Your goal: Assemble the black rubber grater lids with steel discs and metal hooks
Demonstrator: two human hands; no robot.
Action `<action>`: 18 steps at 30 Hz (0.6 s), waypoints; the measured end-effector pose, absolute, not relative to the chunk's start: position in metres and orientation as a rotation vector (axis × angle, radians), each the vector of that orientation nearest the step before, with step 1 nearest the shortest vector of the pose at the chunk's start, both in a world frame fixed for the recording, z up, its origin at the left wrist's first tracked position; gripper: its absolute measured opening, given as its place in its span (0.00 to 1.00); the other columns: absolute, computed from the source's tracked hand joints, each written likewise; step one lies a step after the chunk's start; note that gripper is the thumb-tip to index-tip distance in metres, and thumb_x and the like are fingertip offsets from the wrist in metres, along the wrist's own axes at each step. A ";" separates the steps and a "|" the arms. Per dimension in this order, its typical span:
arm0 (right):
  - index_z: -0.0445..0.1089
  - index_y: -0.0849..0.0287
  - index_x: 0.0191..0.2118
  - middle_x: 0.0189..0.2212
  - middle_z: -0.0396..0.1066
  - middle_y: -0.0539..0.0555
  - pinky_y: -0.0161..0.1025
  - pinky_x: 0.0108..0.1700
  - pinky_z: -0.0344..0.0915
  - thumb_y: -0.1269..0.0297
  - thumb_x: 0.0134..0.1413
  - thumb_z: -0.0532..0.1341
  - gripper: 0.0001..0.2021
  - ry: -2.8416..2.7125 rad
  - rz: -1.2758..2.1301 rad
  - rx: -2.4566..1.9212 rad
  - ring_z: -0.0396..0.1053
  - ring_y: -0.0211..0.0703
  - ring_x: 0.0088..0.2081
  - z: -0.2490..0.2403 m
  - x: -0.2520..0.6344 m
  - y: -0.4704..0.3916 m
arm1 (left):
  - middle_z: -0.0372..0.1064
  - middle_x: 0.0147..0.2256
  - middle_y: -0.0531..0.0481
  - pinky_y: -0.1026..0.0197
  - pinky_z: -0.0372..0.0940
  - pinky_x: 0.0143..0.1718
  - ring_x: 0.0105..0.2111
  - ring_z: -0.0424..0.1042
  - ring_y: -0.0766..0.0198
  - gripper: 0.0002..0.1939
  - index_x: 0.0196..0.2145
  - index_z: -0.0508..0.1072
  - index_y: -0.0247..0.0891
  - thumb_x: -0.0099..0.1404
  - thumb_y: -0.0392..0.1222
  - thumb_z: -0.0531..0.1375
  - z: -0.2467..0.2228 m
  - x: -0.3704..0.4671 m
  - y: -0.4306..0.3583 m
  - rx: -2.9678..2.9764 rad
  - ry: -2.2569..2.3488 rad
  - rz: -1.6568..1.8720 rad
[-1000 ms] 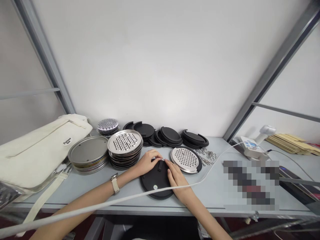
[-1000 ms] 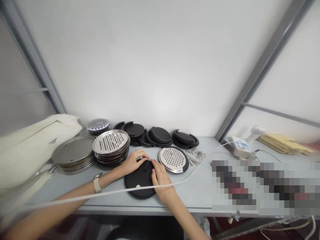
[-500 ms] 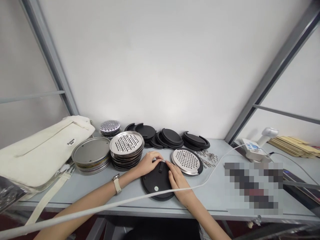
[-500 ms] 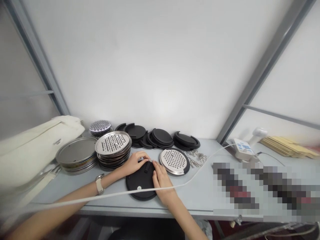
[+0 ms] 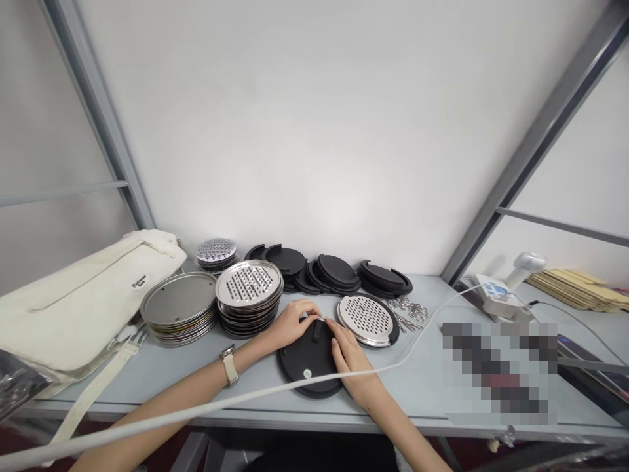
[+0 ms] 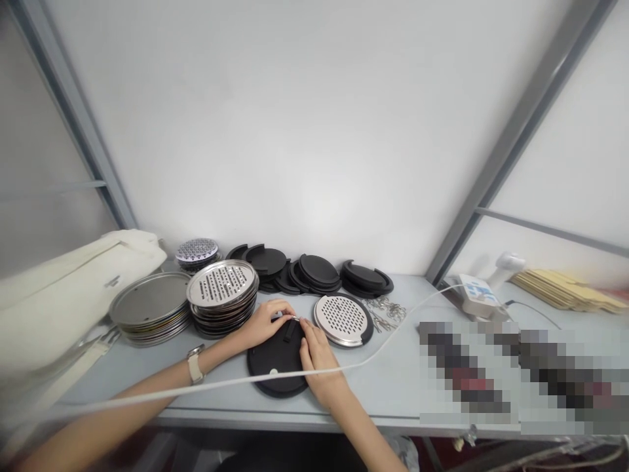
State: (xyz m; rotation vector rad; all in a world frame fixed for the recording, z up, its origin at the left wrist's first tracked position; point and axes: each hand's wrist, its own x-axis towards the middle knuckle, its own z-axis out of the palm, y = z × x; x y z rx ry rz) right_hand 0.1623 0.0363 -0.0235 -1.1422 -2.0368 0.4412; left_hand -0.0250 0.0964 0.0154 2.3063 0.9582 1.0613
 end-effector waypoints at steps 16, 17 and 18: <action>0.52 0.56 0.62 0.57 0.58 0.57 0.51 0.62 0.53 0.65 0.63 0.44 0.22 -2.023 0.429 -1.140 0.54 0.44 0.60 -0.025 0.163 0.037 | 0.70 0.34 0.50 0.62 0.61 0.42 0.37 0.68 0.64 0.08 0.33 0.72 0.36 0.63 0.31 0.54 0.016 -0.025 0.095 2.306 0.927 1.055; 0.53 0.57 0.62 0.57 0.58 0.58 0.50 0.62 0.53 0.64 0.63 0.44 0.22 -2.023 0.434 -1.146 0.54 0.44 0.60 -0.025 0.163 0.037 | 0.70 0.34 0.50 0.62 0.61 0.42 0.38 0.68 0.64 0.08 0.33 0.72 0.36 0.63 0.31 0.53 0.016 -0.025 0.095 2.303 0.925 1.054; 0.53 0.57 0.62 0.57 0.58 0.58 0.50 0.62 0.53 0.64 0.63 0.44 0.22 -2.023 0.438 -1.153 0.54 0.44 0.60 -0.024 0.162 0.037 | 0.70 0.34 0.49 0.62 0.61 0.42 0.38 0.68 0.63 0.08 0.33 0.72 0.36 0.63 0.32 0.53 0.016 -0.025 0.095 2.301 0.925 1.053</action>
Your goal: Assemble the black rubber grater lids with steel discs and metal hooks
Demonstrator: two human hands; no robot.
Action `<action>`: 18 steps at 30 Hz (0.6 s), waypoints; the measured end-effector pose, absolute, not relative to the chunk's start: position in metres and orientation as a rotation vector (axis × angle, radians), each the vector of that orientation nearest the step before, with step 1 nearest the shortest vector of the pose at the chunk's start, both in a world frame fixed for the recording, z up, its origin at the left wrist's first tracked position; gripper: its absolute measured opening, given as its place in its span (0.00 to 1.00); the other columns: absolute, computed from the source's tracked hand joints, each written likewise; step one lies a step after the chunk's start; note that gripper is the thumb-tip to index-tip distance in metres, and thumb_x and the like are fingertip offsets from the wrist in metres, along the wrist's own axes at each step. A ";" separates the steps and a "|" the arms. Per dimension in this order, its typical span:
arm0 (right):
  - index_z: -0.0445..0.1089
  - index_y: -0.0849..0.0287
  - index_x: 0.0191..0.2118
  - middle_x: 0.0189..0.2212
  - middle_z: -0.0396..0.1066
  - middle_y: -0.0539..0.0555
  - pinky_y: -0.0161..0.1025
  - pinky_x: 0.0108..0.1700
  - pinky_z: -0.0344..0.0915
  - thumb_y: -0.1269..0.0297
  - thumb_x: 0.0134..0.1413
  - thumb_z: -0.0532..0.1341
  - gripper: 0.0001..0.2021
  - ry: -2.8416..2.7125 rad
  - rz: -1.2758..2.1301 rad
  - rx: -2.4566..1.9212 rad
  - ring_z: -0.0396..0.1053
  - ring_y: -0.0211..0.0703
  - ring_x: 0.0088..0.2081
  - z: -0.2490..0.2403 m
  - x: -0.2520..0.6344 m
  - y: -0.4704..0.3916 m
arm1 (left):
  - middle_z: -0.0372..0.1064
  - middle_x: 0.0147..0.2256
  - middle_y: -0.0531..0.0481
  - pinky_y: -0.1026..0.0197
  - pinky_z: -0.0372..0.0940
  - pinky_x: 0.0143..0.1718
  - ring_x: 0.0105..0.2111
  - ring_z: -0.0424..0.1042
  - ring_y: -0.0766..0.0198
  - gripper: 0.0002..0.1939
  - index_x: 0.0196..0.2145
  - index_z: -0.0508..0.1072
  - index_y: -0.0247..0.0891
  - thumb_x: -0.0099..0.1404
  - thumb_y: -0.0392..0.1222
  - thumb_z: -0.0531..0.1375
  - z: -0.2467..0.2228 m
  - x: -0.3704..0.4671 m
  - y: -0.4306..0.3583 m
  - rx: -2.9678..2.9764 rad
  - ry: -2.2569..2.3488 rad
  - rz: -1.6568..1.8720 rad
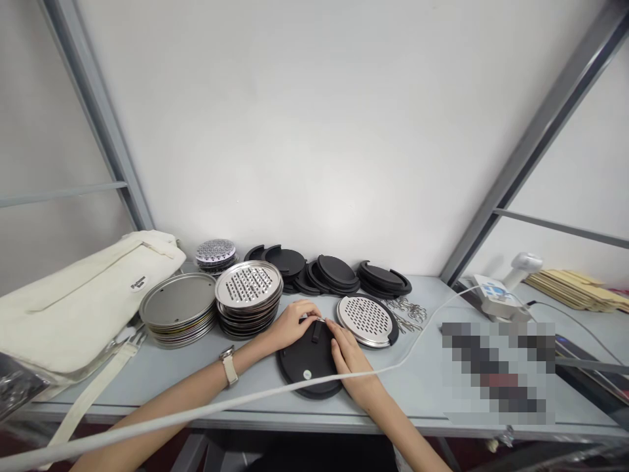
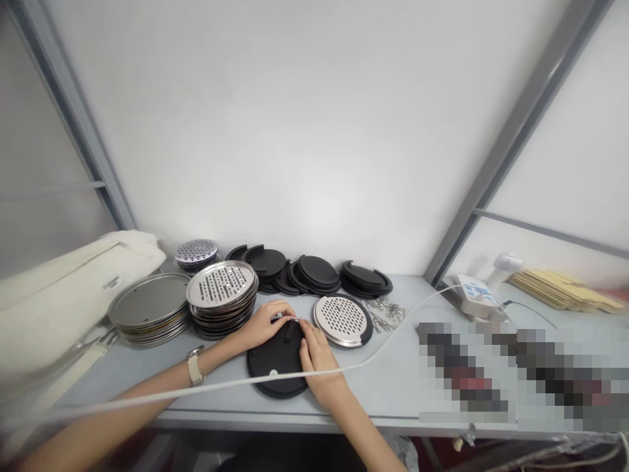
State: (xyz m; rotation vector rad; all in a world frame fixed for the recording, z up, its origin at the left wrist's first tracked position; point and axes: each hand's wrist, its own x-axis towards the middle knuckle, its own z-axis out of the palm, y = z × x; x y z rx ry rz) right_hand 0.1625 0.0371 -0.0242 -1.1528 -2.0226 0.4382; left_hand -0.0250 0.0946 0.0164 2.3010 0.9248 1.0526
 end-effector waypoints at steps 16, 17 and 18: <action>0.52 0.54 0.62 0.57 0.58 0.57 0.51 0.62 0.54 0.65 0.64 0.44 0.22 -2.022 0.417 -1.122 0.54 0.44 0.60 -0.024 0.163 0.036 | 0.71 0.34 0.49 0.61 0.62 0.42 0.38 0.68 0.63 0.08 0.33 0.73 0.37 0.63 0.32 0.53 0.017 -0.024 0.095 2.283 0.939 1.048; 0.52 0.55 0.62 0.57 0.58 0.57 0.51 0.62 0.54 0.65 0.64 0.44 0.22 -2.023 0.414 -1.129 0.54 0.44 0.60 -0.024 0.163 0.036 | 0.71 0.34 0.49 0.61 0.62 0.42 0.38 0.68 0.63 0.08 0.33 0.73 0.36 0.63 0.32 0.54 0.016 -0.024 0.095 2.283 0.942 1.049; 0.52 0.56 0.62 0.57 0.58 0.57 0.51 0.62 0.54 0.65 0.64 0.44 0.22 -2.025 0.411 -1.137 0.54 0.45 0.60 -0.024 0.163 0.037 | 0.71 0.34 0.49 0.61 0.62 0.42 0.38 0.68 0.63 0.08 0.33 0.73 0.36 0.63 0.32 0.54 0.016 -0.024 0.095 2.282 0.943 1.052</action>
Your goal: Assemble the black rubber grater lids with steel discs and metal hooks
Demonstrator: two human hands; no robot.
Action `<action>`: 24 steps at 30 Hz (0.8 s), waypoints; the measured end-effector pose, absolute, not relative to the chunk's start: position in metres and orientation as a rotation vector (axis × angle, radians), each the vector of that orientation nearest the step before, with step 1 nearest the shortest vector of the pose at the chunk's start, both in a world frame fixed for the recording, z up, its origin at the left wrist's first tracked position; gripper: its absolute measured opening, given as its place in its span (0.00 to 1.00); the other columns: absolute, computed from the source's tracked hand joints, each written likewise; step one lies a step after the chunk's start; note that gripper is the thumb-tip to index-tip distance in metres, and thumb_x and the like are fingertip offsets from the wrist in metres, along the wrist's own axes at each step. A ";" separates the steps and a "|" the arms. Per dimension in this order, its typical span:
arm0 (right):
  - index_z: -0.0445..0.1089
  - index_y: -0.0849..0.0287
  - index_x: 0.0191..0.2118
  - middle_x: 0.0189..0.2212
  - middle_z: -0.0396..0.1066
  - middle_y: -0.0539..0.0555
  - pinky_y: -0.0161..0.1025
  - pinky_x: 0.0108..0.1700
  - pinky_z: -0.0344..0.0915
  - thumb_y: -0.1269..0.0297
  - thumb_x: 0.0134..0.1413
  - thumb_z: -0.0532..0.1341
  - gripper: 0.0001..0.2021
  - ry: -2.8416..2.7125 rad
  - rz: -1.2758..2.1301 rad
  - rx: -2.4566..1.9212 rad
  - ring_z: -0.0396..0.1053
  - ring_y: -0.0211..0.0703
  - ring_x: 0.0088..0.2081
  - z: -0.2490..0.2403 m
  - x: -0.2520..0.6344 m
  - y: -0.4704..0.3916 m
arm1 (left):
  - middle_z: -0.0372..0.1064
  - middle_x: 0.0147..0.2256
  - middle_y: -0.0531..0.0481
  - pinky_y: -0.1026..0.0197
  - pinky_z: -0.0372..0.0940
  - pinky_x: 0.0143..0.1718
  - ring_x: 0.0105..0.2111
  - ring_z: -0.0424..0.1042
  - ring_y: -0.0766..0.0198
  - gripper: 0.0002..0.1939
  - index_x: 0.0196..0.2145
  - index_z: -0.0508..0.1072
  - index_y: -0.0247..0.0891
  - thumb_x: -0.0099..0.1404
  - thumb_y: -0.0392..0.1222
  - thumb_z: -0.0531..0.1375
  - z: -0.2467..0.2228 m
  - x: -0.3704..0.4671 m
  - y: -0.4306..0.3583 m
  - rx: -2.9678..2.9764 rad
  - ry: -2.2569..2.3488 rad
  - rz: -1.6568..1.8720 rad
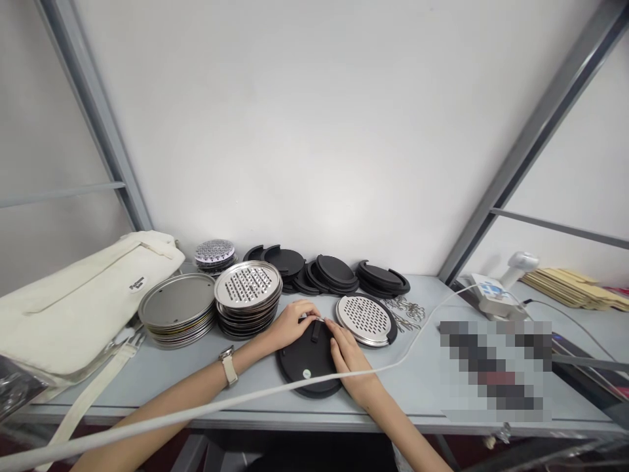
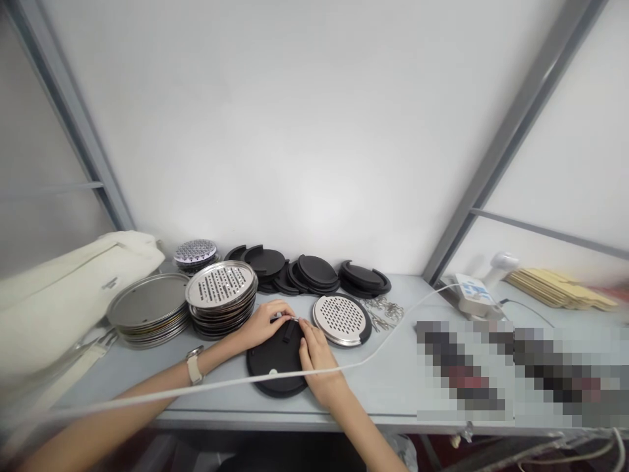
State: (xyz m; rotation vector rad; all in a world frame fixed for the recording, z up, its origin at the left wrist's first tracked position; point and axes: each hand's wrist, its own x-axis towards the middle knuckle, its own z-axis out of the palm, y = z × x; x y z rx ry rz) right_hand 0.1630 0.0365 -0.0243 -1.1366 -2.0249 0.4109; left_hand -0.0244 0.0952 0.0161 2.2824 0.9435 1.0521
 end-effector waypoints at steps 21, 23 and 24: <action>0.56 0.56 0.60 0.53 0.63 0.59 0.52 0.58 0.60 0.68 0.62 0.45 0.21 -2.045 0.297 -1.136 0.60 0.47 0.56 -0.020 0.161 0.037 | 0.72 0.35 0.49 0.60 0.62 0.43 0.38 0.69 0.62 0.08 0.34 0.74 0.37 0.63 0.33 0.54 0.016 -0.024 0.096 2.284 0.957 1.035; 0.56 0.57 0.59 0.53 0.63 0.59 0.51 0.58 0.60 0.68 0.62 0.45 0.21 -2.046 0.301 -1.136 0.60 0.47 0.56 -0.018 0.160 0.036 | 0.72 0.35 0.49 0.60 0.62 0.43 0.38 0.69 0.62 0.08 0.34 0.74 0.37 0.63 0.33 0.54 0.016 -0.025 0.096 2.288 0.957 1.031; 0.56 0.57 0.59 0.53 0.64 0.59 0.51 0.58 0.60 0.68 0.62 0.45 0.21 -2.047 0.305 -1.138 0.60 0.47 0.56 -0.017 0.160 0.036 | 0.72 0.35 0.49 0.60 0.62 0.43 0.38 0.69 0.62 0.09 0.34 0.74 0.37 0.63 0.33 0.54 0.016 -0.024 0.096 2.290 0.957 1.030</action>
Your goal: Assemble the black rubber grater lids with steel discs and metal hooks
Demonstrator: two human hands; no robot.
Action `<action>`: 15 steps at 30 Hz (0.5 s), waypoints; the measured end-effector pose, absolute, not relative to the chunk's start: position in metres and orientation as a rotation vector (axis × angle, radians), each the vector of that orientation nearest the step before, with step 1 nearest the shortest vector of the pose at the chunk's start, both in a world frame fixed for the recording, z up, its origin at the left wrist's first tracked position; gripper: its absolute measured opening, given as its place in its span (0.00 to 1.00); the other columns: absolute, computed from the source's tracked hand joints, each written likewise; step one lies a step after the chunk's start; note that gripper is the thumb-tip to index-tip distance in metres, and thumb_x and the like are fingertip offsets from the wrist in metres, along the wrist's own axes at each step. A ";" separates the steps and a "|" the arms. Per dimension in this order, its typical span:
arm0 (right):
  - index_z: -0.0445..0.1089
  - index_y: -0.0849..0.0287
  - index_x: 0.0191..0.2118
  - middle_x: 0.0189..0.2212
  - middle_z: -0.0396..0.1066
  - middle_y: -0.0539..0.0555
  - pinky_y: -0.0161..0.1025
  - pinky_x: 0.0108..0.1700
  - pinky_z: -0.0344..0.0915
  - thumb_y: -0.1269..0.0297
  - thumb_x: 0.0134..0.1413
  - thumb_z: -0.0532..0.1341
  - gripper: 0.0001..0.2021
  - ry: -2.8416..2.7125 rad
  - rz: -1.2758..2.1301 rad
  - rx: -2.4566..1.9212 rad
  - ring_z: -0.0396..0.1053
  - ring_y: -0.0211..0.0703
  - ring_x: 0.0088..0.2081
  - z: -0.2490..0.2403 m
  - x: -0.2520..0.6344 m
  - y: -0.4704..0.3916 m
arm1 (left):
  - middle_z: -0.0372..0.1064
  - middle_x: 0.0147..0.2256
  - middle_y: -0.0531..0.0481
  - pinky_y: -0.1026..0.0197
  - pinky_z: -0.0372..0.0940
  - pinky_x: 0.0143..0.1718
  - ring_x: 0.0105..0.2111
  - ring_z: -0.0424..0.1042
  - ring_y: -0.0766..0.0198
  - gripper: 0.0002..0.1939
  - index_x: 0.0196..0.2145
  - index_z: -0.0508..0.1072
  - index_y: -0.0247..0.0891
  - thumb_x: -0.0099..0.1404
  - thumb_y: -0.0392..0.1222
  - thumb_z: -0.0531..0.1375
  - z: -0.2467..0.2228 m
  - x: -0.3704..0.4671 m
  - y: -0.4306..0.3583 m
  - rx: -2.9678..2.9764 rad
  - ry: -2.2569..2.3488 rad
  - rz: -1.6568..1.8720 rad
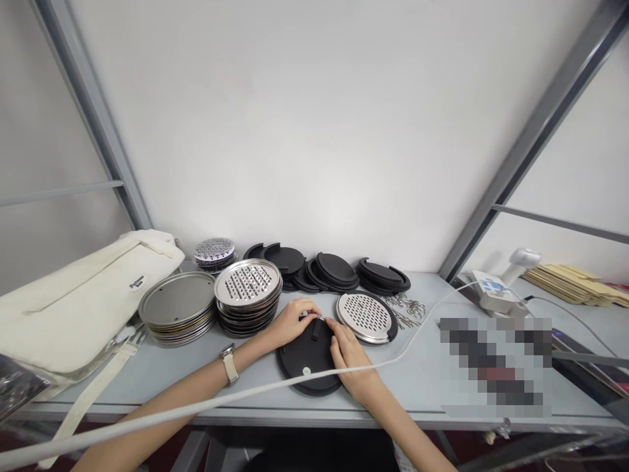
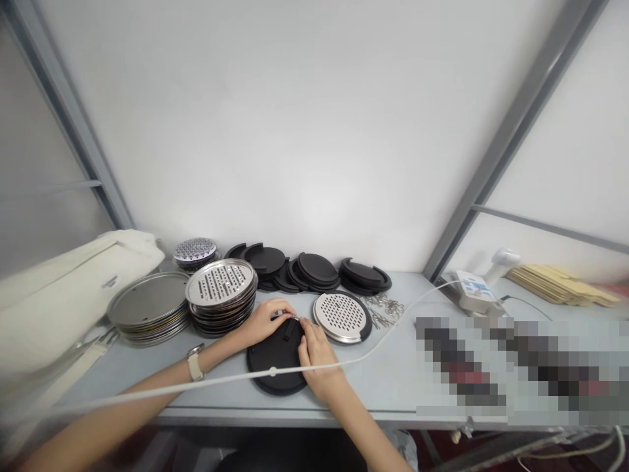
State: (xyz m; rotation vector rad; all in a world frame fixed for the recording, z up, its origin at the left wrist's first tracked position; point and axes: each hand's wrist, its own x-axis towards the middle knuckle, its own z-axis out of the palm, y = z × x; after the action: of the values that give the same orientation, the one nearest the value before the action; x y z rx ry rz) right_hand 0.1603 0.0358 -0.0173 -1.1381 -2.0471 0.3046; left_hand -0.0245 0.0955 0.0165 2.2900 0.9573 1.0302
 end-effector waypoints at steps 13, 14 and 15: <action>0.58 0.58 0.56 0.49 0.65 0.59 0.50 0.56 0.62 0.68 0.61 0.46 0.18 -2.025 0.326 -1.191 0.62 0.47 0.54 -0.017 0.160 0.035 | 0.72 0.35 0.50 0.61 0.62 0.43 0.38 0.69 0.63 0.09 0.34 0.74 0.37 0.62 0.32 0.54 0.015 -0.024 0.095 2.277 0.963 1.041; 0.57 0.57 0.56 0.50 0.65 0.59 0.50 0.57 0.61 0.68 0.61 0.46 0.18 -2.022 0.326 -1.187 0.62 0.47 0.54 -0.018 0.160 0.035 | 0.72 0.35 0.50 0.61 0.62 0.43 0.38 0.69 0.63 0.09 0.34 0.74 0.37 0.62 0.32 0.54 0.015 -0.024 0.095 2.279 0.962 1.043; 0.57 0.57 0.56 0.50 0.65 0.59 0.50 0.57 0.61 0.67 0.61 0.46 0.18 -2.021 0.331 -1.186 0.62 0.47 0.54 -0.018 0.160 0.035 | 0.72 0.35 0.50 0.61 0.61 0.43 0.38 0.69 0.63 0.09 0.34 0.74 0.37 0.62 0.32 0.54 0.015 -0.024 0.095 2.280 0.961 1.044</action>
State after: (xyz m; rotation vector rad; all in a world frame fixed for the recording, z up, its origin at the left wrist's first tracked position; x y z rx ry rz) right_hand 0.1601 0.0348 -0.0180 -1.1860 -2.0214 0.3308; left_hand -0.0239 0.0951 0.0151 2.2800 0.9606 1.0444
